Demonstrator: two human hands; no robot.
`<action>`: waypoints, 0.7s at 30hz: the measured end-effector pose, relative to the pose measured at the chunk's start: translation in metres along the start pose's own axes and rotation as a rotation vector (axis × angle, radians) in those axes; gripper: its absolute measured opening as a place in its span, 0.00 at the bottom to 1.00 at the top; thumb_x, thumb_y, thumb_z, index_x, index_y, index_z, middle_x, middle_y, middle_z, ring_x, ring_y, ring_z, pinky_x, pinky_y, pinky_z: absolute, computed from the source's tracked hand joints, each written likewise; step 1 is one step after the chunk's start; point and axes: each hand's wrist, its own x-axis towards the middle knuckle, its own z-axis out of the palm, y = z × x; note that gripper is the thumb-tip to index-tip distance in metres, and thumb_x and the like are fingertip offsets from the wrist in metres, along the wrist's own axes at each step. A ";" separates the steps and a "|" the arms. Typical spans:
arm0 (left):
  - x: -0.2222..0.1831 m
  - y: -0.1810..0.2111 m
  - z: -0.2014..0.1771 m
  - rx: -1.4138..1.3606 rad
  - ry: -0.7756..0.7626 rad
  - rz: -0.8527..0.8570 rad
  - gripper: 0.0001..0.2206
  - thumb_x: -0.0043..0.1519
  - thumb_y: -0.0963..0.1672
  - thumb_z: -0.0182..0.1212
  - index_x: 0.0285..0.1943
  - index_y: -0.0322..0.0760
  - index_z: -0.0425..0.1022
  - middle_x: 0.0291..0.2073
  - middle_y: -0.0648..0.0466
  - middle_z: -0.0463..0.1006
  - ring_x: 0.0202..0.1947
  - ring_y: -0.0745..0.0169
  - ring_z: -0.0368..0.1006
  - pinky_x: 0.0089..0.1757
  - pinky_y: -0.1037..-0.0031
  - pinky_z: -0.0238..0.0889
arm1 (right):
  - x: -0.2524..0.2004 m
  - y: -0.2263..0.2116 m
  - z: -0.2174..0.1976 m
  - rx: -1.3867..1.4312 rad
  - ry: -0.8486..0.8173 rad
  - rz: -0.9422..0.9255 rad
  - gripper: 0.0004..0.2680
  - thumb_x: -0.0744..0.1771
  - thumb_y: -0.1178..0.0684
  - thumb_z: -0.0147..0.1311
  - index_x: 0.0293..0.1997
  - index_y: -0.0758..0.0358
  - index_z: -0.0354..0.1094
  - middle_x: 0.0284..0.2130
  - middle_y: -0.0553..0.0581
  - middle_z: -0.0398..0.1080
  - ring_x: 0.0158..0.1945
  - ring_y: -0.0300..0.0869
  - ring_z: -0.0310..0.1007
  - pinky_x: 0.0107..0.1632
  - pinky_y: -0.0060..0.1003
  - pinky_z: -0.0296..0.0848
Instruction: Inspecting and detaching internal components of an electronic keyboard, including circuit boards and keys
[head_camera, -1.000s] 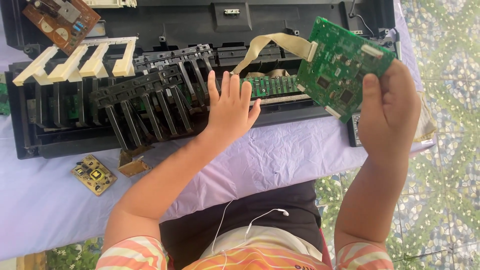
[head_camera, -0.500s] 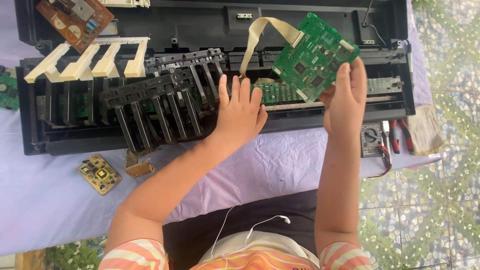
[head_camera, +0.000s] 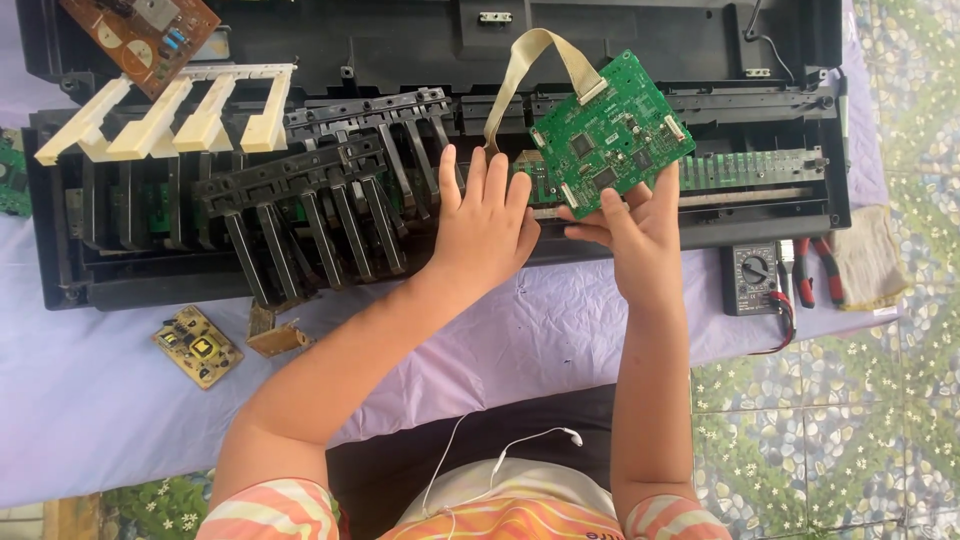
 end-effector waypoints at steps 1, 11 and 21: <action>0.000 0.000 0.000 -0.001 -0.001 0.000 0.12 0.59 0.47 0.55 0.46 0.36 0.67 0.48 0.37 0.70 0.57 0.32 0.70 0.63 0.31 0.36 | 0.000 -0.001 -0.002 -0.001 0.001 0.001 0.28 0.73 0.64 0.38 0.80 0.54 0.21 0.58 0.69 0.68 0.47 0.61 0.82 0.44 0.48 0.89; 0.005 0.003 -0.017 0.103 -0.015 -0.017 0.11 0.60 0.49 0.56 0.44 0.40 0.69 0.48 0.44 0.73 0.57 0.39 0.70 0.65 0.38 0.42 | 0.006 -0.086 0.006 -0.451 0.042 -0.203 0.19 0.76 0.64 0.32 0.78 0.58 0.36 0.60 0.66 0.66 0.55 0.53 0.75 0.46 0.38 0.85; 0.009 0.004 -0.026 0.168 -0.035 -0.032 0.10 0.61 0.50 0.57 0.43 0.43 0.72 0.48 0.49 0.76 0.56 0.46 0.71 0.65 0.45 0.47 | 0.067 -0.152 0.006 -1.171 -0.012 -0.436 0.21 0.73 0.70 0.35 0.78 0.63 0.58 0.30 0.62 0.51 0.33 0.51 0.48 0.35 0.44 0.49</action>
